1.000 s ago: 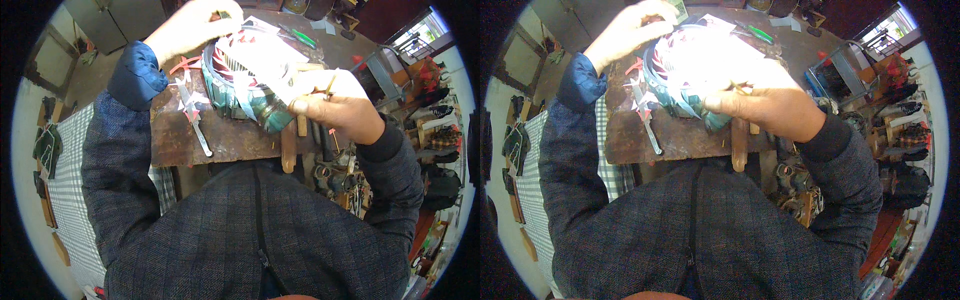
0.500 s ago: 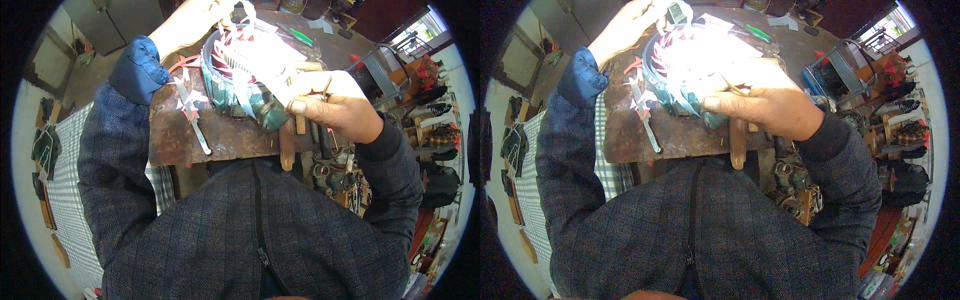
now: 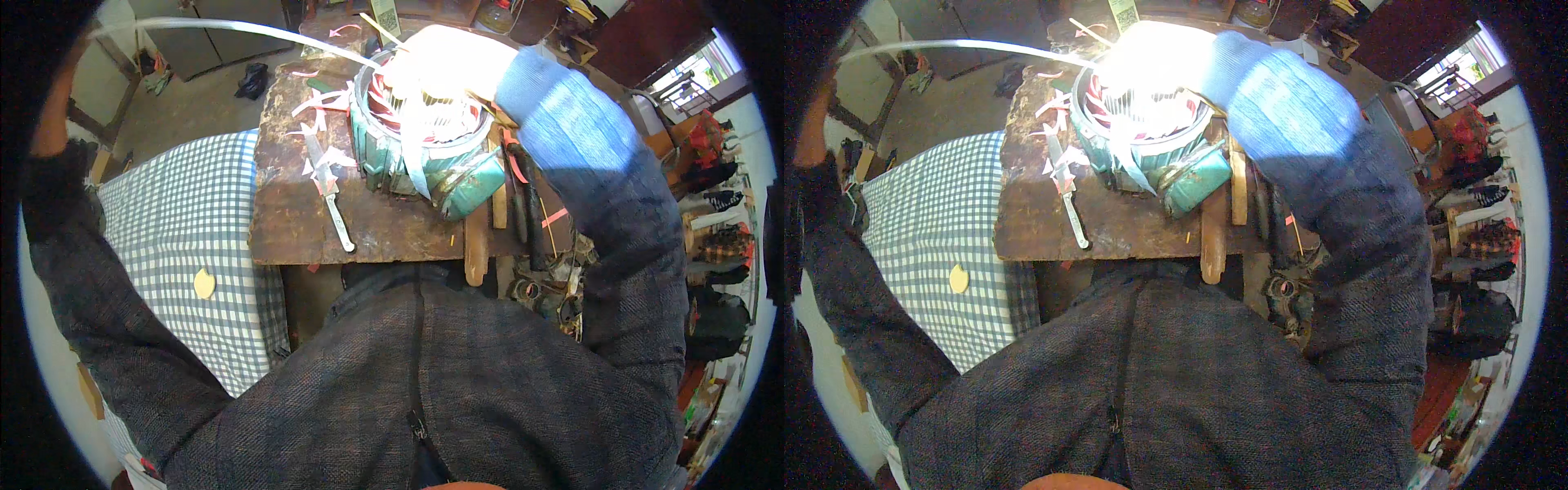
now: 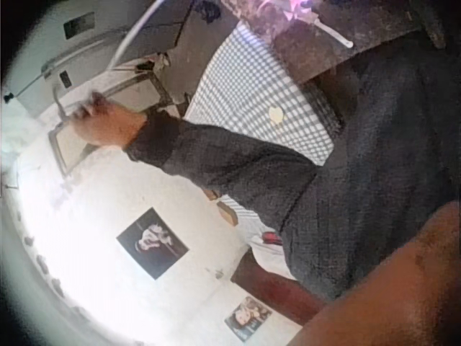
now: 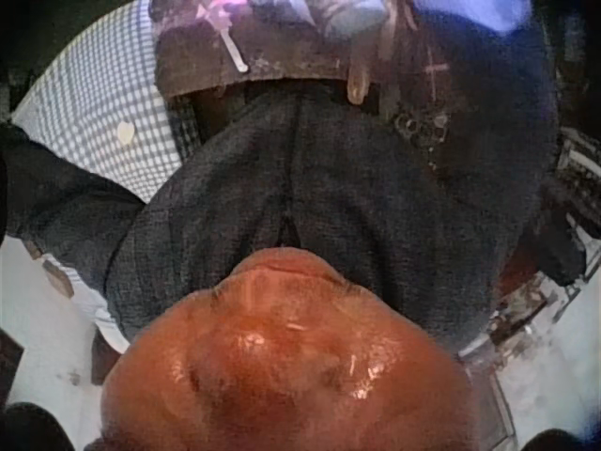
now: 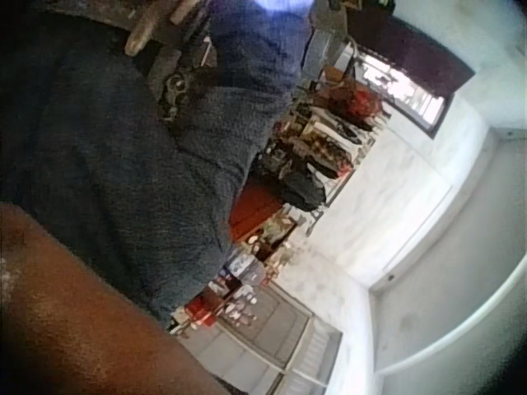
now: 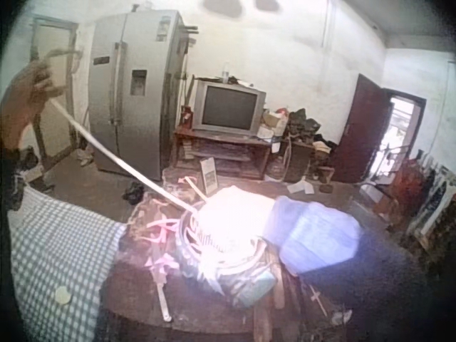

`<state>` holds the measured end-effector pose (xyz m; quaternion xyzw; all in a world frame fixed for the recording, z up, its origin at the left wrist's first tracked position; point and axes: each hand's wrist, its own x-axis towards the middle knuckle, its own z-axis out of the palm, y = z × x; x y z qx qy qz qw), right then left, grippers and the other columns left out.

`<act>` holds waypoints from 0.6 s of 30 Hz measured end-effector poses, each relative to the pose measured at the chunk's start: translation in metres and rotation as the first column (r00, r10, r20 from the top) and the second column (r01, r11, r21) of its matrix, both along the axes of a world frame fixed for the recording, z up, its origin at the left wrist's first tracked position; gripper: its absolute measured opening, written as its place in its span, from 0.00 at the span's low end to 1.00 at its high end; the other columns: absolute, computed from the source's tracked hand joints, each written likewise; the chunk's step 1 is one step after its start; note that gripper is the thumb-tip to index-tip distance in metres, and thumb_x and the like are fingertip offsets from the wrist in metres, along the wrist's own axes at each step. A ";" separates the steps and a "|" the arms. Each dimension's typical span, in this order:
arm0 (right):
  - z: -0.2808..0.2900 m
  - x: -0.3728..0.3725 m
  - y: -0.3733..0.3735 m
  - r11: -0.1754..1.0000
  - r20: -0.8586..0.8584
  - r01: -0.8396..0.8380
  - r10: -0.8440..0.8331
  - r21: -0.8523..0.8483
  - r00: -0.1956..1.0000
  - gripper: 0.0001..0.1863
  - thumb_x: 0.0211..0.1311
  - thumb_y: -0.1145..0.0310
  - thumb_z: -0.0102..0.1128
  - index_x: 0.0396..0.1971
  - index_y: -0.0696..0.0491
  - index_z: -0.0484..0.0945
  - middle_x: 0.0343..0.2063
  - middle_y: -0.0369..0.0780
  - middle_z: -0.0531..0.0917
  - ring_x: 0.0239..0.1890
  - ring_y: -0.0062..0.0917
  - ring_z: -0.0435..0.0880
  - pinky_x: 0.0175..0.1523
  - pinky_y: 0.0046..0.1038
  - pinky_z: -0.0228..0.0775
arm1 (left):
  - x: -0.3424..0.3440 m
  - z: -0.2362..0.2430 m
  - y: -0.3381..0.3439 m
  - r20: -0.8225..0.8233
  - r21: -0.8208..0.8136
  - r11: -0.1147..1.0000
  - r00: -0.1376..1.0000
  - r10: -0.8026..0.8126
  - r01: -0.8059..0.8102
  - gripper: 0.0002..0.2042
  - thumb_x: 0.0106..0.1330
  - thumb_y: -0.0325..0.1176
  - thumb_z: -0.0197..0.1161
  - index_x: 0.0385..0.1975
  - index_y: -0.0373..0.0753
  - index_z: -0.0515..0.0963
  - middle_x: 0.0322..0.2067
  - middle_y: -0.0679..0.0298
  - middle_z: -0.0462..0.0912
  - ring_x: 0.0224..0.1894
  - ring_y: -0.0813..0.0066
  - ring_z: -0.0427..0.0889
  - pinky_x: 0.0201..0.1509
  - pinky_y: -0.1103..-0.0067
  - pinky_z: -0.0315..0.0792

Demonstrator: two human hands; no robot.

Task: The person winds white tape around a motor stator core, repeatedly pulling and wrapping the tape to cover the copper windings. The person uses both hands to hold the stator and feed the tape, occasionally adjusting the stator's position on the workbench.

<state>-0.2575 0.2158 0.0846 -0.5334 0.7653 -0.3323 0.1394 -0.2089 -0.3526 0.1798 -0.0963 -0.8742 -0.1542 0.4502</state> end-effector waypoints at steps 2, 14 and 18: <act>-0.011 -0.019 -0.003 0.977 -0.327 -0.121 0.058 -0.177 0.943 0.14 0.73 0.61 0.64 0.46 0.55 0.88 0.33 0.35 0.89 0.26 0.19 0.82 0.32 0.24 0.76 | 0.014 -0.050 -0.069 0.246 0.365 0.908 0.962 0.116 -0.203 0.17 0.75 0.40 0.61 0.50 0.31 0.75 0.47 0.54 0.78 0.46 0.61 0.77 0.48 0.71 0.73; -0.014 0.009 0.008 0.945 -0.399 0.289 -0.208 0.155 0.893 0.14 0.73 0.66 0.58 0.52 0.54 0.86 0.33 0.42 0.89 0.32 0.34 0.87 0.39 0.35 0.80 | 0.066 -0.098 0.268 0.112 0.158 0.886 0.883 -0.456 0.437 0.27 0.71 0.41 0.68 0.65 0.33 0.74 0.61 0.50 0.81 0.64 0.58 0.80 0.69 0.69 0.72; -0.043 -0.008 0.008 0.956 -0.625 0.294 -0.226 0.006 0.747 0.16 0.73 0.66 0.58 0.56 0.53 0.84 0.40 0.45 0.89 0.38 0.37 0.88 0.48 0.37 0.81 | 0.041 -0.120 0.373 0.389 0.086 0.924 0.842 -0.375 0.372 0.22 0.70 0.45 0.67 0.53 0.34 0.77 0.48 0.45 0.83 0.54 0.48 0.84 0.60 0.62 0.77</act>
